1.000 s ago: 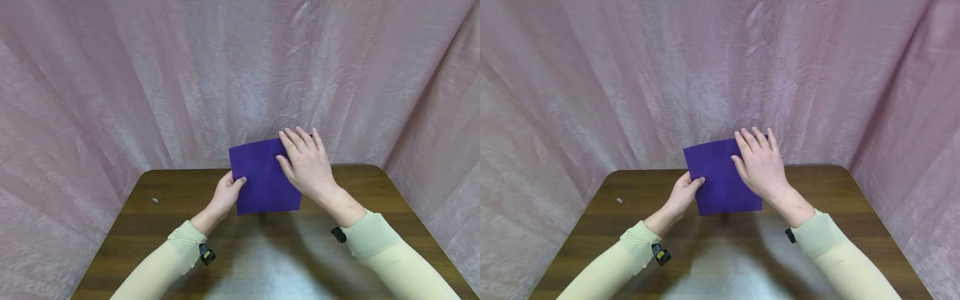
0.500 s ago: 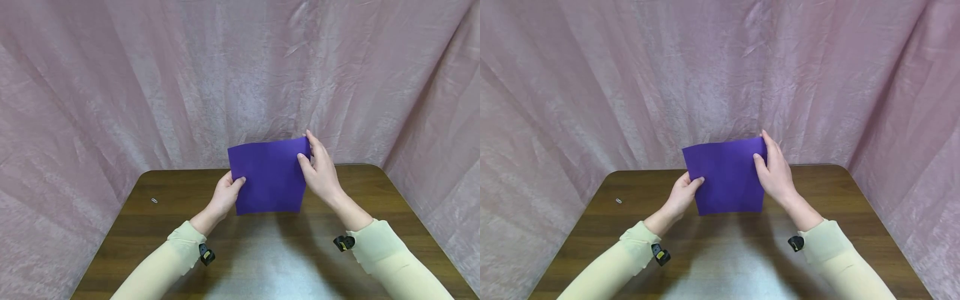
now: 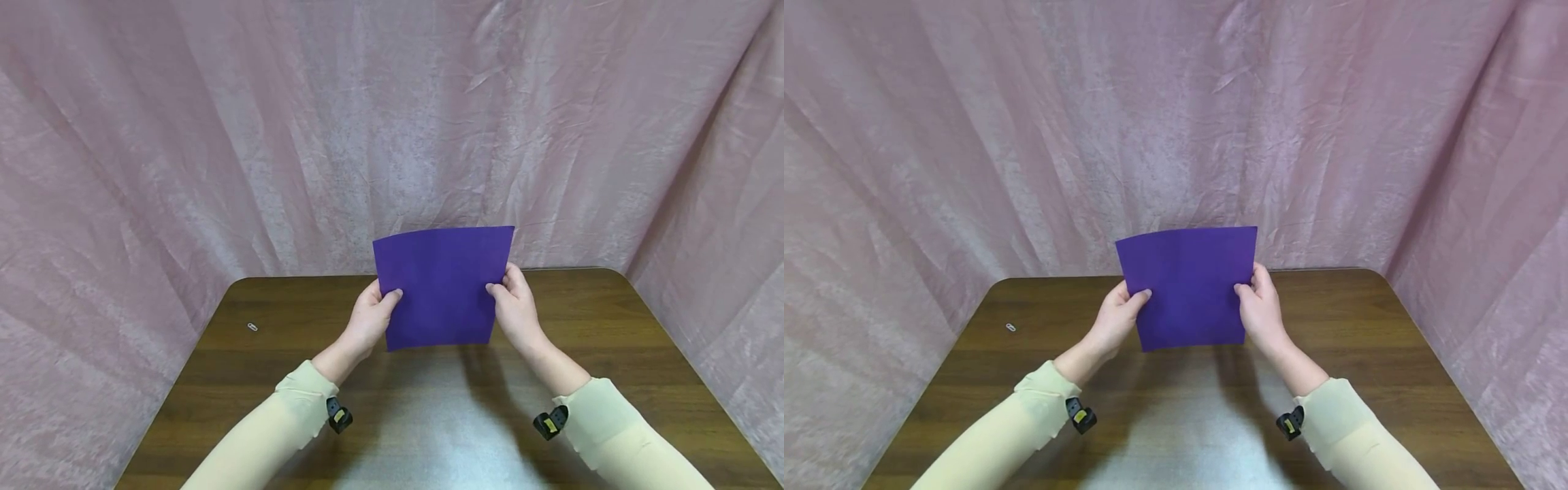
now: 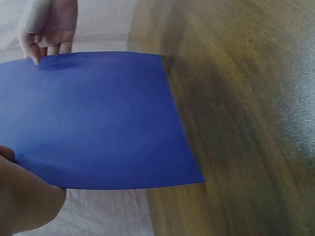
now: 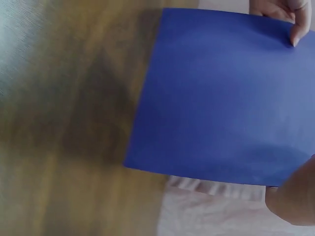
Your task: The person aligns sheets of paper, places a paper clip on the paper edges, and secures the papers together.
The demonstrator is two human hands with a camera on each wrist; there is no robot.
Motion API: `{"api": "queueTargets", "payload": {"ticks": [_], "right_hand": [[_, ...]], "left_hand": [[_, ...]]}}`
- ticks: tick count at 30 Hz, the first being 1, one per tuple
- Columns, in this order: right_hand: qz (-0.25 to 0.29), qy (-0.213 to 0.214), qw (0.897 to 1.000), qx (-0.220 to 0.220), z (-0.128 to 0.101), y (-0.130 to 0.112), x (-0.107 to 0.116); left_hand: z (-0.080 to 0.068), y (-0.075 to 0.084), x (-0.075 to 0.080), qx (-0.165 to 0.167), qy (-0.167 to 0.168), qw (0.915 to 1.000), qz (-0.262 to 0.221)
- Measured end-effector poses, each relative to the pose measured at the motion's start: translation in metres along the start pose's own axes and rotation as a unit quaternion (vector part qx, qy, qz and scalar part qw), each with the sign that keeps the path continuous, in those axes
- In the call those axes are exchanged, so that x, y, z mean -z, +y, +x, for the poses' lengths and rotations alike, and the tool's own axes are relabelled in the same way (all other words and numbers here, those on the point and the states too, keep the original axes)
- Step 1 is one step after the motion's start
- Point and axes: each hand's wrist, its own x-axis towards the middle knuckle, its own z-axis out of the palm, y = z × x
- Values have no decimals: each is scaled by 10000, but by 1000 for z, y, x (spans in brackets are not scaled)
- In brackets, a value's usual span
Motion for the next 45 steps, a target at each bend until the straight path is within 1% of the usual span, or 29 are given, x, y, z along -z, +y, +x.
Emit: {"api": "queueTargets", "payload": {"ticks": [6,11,15,20,23,27,33,38,43,45], "right_hand": [[229,112,9975,-660,-6,20,-2],[392,132,9956,-841,-12,32,-3],[552,70,9936,-986,-16,41,-5],[699,38,9918,-1069,-18,45,-6],[720,44,9923,-1003,-18,46,-7],[775,65,9924,-952,-19,47,-8],[818,-21,9904,-1112,-20,46,-9],[641,-46,9908,-1190,-22,41,-9],[202,-76,9930,-1159,-23,37,-8],[-5,-129,9936,-1126,-24,35,-6]], "left_hand": [[-2,-12,0,158,14,9999,64],[-4,-22,-1,282,-46,9996,59],[-5,-30,0,411,-74,9991,31],[-4,-36,1,388,-182,9991,-28],[-3,-37,1,324,-247,9991,-118],[-3,-37,2,244,-251,9993,-95],[-4,-35,4,298,-202,9993,44],[-4,-30,4,408,-144,9990,84],[-5,-27,6,553,-36,9982,250],[-7,-24,7,637,-50,9974,328]]}}
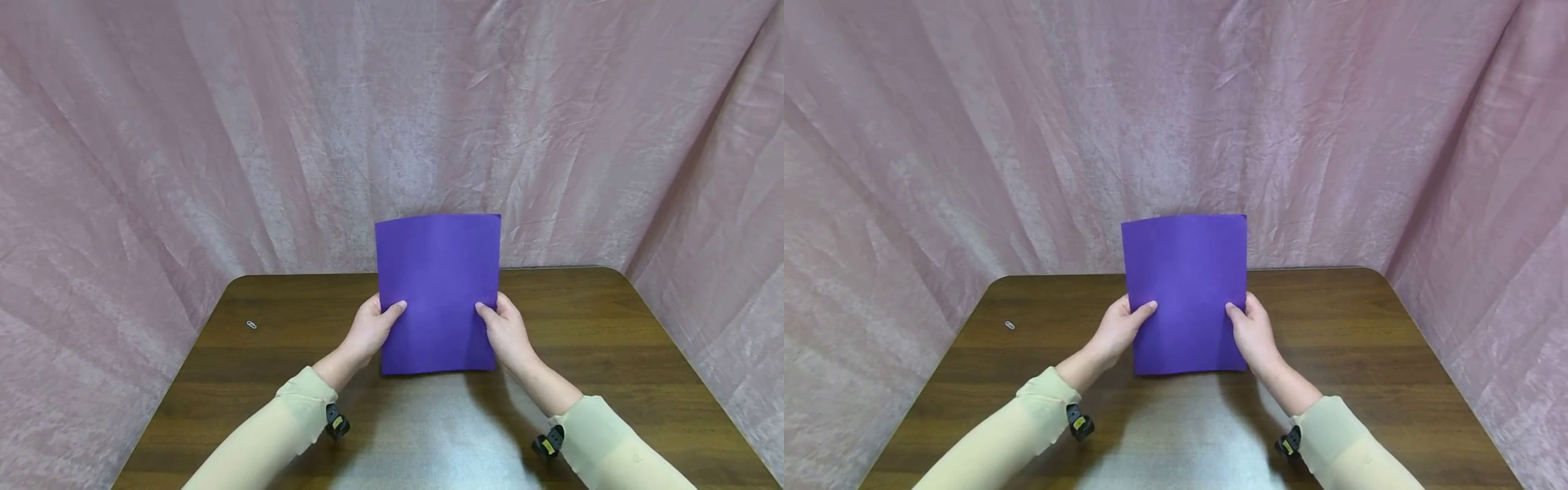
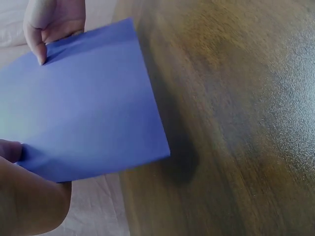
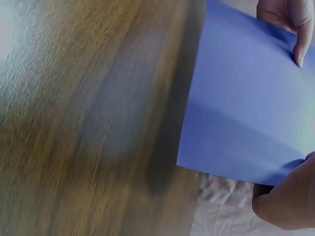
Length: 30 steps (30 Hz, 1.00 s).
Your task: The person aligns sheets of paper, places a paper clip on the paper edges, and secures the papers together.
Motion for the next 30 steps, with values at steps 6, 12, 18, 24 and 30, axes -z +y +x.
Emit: {"api": "queueTargets", "payload": {"ticks": [6,12,18,24,30], "right_hand": [[253,-311,9988,-272,-5,-1,7],[1238,-859,9854,-797,-5,10,12],[1641,-1546,9668,-1205,-7,21,16],[1419,-1755,9629,-1477,-11,25,14],[1263,-1551,9670,-1580,-10,29,8]], "left_hand": [[-3,0,7,362,-123,9992,64],[-8,-3,13,961,-380,9945,-190],[-12,-12,17,1260,-563,9897,-387],[-12,-23,17,1327,-497,9893,-350],[-14,-29,14,1370,-317,9897,-264]]}}
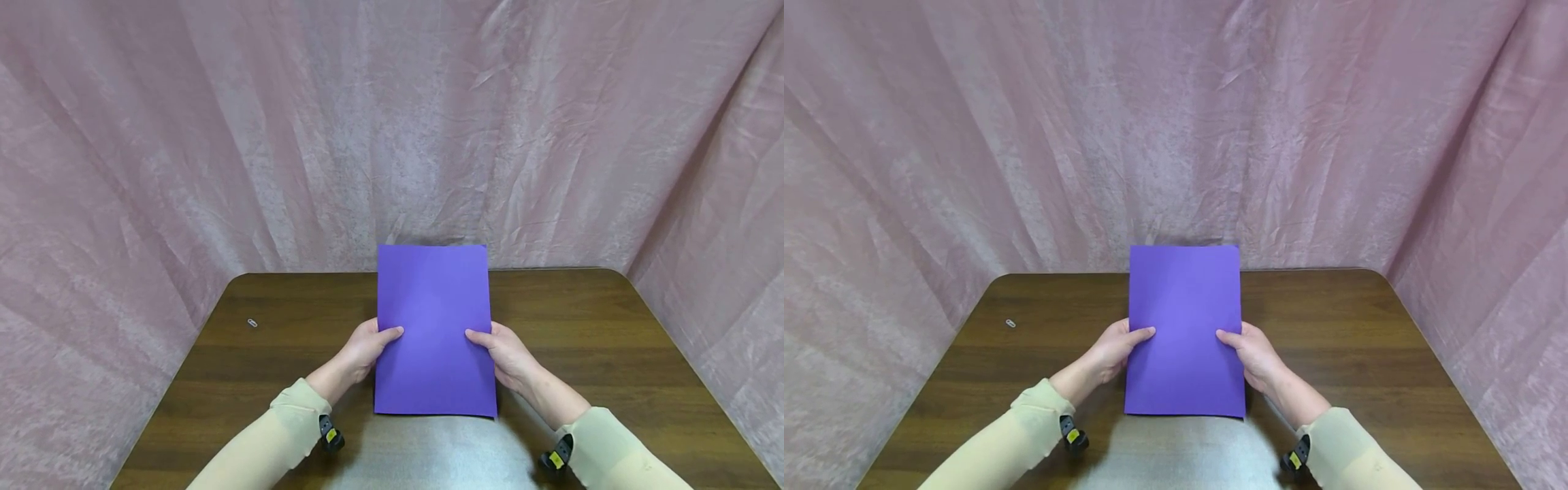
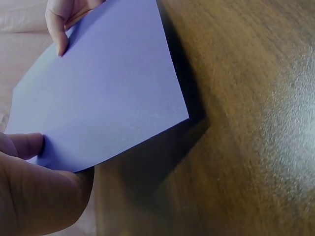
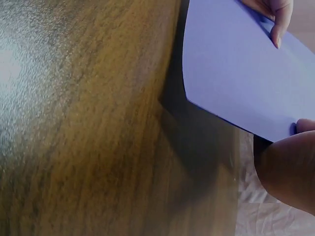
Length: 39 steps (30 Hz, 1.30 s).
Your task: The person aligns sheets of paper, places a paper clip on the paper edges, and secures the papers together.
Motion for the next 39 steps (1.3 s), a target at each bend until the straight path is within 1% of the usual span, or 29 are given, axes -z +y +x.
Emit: {"api": "queueTargets", "payload": {"ticks": [5,11,14,22,30,39], "right_hand": [[57,96,9999,-16,1,4,0],[107,83,9999,-45,2,8,1],[125,105,9998,-67,2,9,2],[98,207,9996,-140,2,9,2],[89,298,9994,-176,2,11,2],[79,270,9994,-182,1,11,4]], "left_hand": [[1,-3,0,60,-27,10000,-54],[3,-6,2,166,-76,9993,-311],[4,-8,2,147,-43,9993,-349],[4,-12,-2,39,139,9993,-350],[2,-11,-4,18,60,9995,-310],[2,-16,-4,17,153,9997,-208]]}}
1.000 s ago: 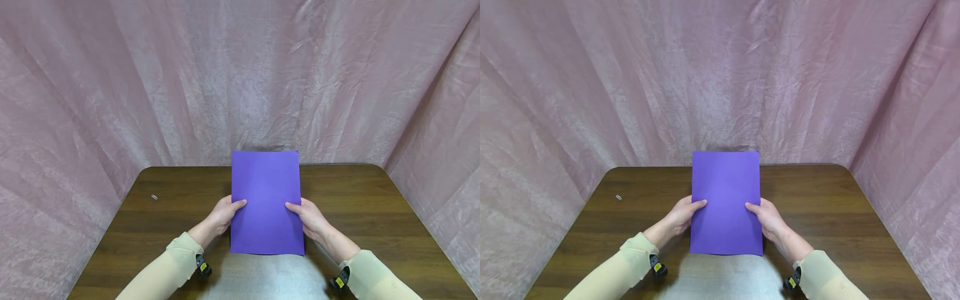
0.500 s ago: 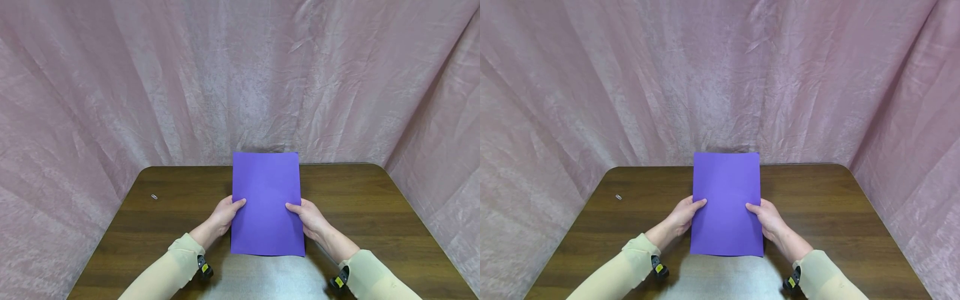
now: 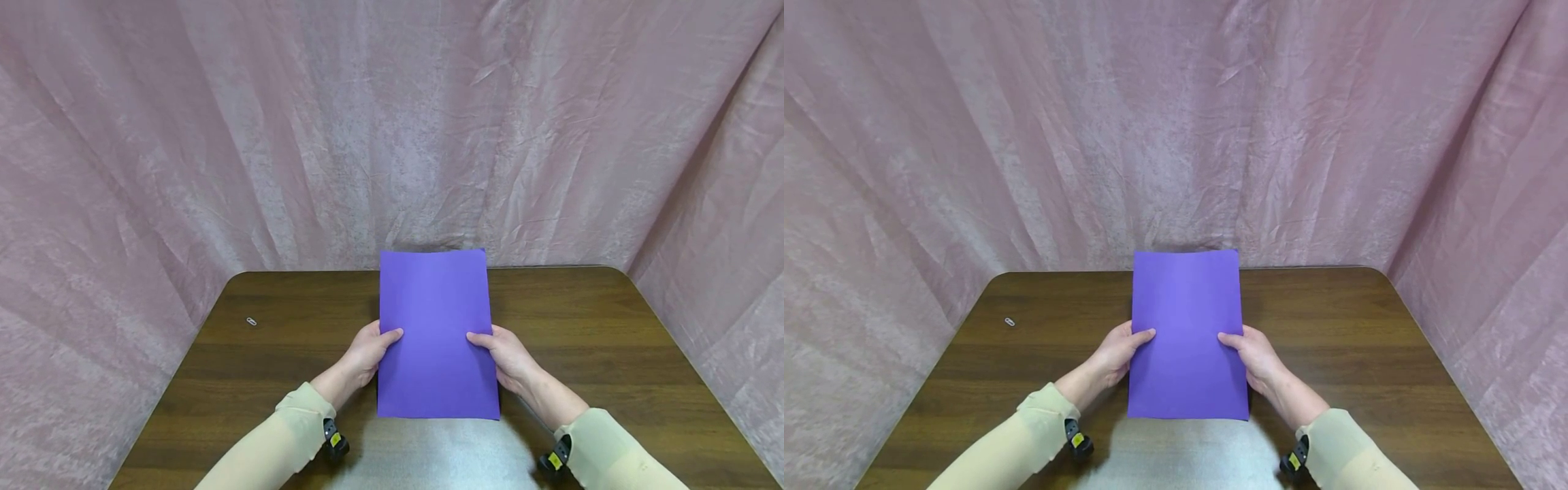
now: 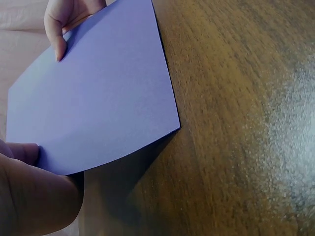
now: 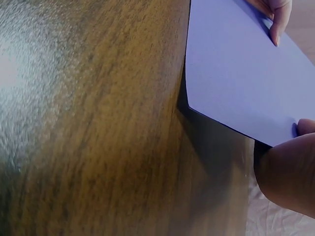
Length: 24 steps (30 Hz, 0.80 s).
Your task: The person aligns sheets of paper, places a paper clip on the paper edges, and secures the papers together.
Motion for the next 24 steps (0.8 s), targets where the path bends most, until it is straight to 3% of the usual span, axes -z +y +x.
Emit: {"api": "queueTargets", "payload": {"ticks": [24], "right_hand": [[16,59,9996,-275,5,-1,-1]], "left_hand": [[-1,-2,-3,30,1,9999,-132]]}}
